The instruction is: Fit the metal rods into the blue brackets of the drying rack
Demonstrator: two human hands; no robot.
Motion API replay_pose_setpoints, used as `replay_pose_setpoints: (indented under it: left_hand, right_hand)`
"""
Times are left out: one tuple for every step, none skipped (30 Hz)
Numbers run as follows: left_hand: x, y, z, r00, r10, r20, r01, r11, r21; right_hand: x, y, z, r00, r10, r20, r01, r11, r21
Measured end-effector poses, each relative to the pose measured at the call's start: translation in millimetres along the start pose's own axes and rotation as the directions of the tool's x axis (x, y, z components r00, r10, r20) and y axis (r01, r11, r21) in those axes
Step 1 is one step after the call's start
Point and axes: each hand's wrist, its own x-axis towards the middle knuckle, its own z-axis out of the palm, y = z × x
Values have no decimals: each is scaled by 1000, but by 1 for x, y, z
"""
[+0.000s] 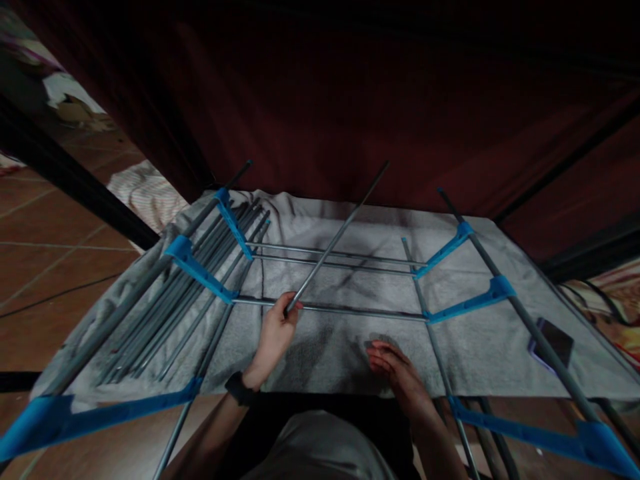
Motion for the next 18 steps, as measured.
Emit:
replay_pose_setpoints:
  left_hand:
    - [0,-1,-2,1000,3,11,-3,999,39]
    - [0,-3,-4,1000,3,24,-5,997,76]
    - [0,-4,-6,999,5,37,-9,994,111]
    - [0,-5,-8,999,11,47,-18,990,142]
    - [0,-7,-10,998,26,56,-35,985,168]
    - [0,-9,-11,997,50,65,-62,980,191]
    - [0,-11,-13,994,83,73,-97,973,212]
    - [0,-12,-15,989,120,85,-137,963,233]
    - [-1,-14,-17,982,157,101,-178,951,255]
    - [-1,-15,-19,975,189,120,-216,936,278]
    - [-1,-16,-20,967,213,141,-247,921,302]
    - [-2,-17,-22,960,229,162,-271,907,323]
    - [-2,-17,-23,954,238,181,-288,895,340]
    - [-3,-17,-24,950,244,196,-300,886,352]
    - [-3,-16,-25,946,248,207,-310,880,360]
    - [-4,-16,-25,944,252,215,-317,876,363]
    - [-4,-16,-26,941,255,221,-322,874,364]
    - [-4,-17,-26,940,257,226,-326,873,363]
  right_hand:
    - [1,1,0,1000,1,0,-1,1000,3]
    - [2,1,0,1000,0,0,0,1000,5]
    - [3,1,0,1000,-2,-1,2,1000,8]
    - [4,0,0,1000,-3,-5,3,1000,11]
    - [4,0,0,1000,-2,-11,2,1000,12]
    - [5,-1,0,1000,1,-14,0,1000,13]
    - [5,-2,0,1000,3,-15,-3,1000,15]
    - [5,-2,-1,1000,6,-17,-5,1000,17]
    - [5,-2,-1,1000,7,-14,-7,1000,18]
    - [5,-1,-2,1000,7,-11,-7,1000,20]
    - [5,-1,-3,1000,7,-10,-7,1000,23]
    - [5,0,-4,1000,8,-11,-8,1000,26]
    - [5,2,-5,1000,12,-16,-12,1000,29]
    - [6,3,-6,1000,16,-19,-16,999,33]
    - [7,4,-7,1000,19,-21,-18,999,37]
    - [8,6,-7,1000,20,-24,-19,999,41]
    - [9,7,-8,1000,20,-23,-19,999,45]
    - [10,8,-8,999,22,-23,-21,999,48]
